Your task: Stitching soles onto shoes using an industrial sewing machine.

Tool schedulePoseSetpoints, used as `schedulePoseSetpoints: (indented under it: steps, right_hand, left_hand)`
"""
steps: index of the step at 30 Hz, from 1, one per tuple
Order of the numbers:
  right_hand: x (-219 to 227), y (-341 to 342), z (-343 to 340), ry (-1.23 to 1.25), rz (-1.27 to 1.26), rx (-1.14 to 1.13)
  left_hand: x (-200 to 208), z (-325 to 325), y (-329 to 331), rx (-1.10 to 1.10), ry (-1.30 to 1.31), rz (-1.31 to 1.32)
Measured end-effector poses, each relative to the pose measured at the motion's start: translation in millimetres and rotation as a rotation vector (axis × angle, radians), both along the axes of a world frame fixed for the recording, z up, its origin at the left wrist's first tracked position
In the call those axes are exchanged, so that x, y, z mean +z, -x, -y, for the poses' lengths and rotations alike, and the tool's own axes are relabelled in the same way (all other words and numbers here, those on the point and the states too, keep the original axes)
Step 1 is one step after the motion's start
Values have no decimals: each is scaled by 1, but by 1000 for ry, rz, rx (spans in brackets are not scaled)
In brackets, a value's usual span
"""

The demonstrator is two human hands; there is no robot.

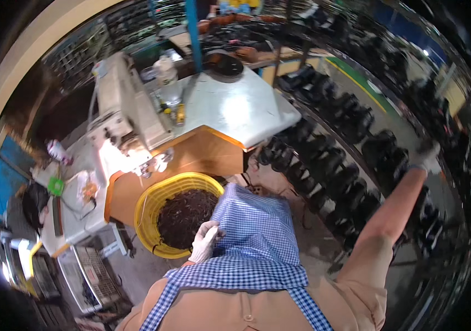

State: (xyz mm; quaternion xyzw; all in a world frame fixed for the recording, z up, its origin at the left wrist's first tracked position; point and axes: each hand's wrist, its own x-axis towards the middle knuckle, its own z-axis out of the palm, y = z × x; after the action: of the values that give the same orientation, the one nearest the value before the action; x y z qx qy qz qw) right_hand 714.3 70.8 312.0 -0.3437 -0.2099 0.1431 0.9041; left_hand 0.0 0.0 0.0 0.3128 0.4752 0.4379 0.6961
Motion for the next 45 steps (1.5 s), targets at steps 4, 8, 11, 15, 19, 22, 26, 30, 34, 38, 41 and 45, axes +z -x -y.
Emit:
schedulePoseSetpoints:
  steps: [4,8,11,15,19,22,26,30,34,38,41,45]
  right_hand:
    - [-2,-6,26,46,17,-114]
    - [2,-10,31,199,94,-128]
    - [4,-2,29,145,10,-183]
    - [5,4,25,135,-36,-215]
    - [11,4,19,132,-16,-240]
    - [9,6,17,69,4,-239]
    - [16,19,20,91,-39,-207]
    - [1,59,24,221,128,-340]
    - [-76,96,55,376,174,-659]
    - [-243,136,89,880,210,-721]
    - [-384,195,124,1492,181,-228]
    - [-510,287,170,1914,1073,1056]
  left_hand:
    - [31,10,9,-82,-85,-21]
    - [45,22,24,-123,-247,17]
    - [49,21,36,-169,-391,28]
    - [51,16,48,-105,-407,-12]
    - [48,24,56,-10,-366,-74]
    - [39,31,63,58,-299,-141]
    - [18,22,71,130,-174,-166]
    - [-7,0,69,122,-58,-163]
    - [-19,-15,52,61,-41,-99]
    - [-21,-18,32,11,-76,-63]
    - [-21,-20,17,-9,-65,-121]
    - [-16,-22,2,-83,-56,-170]
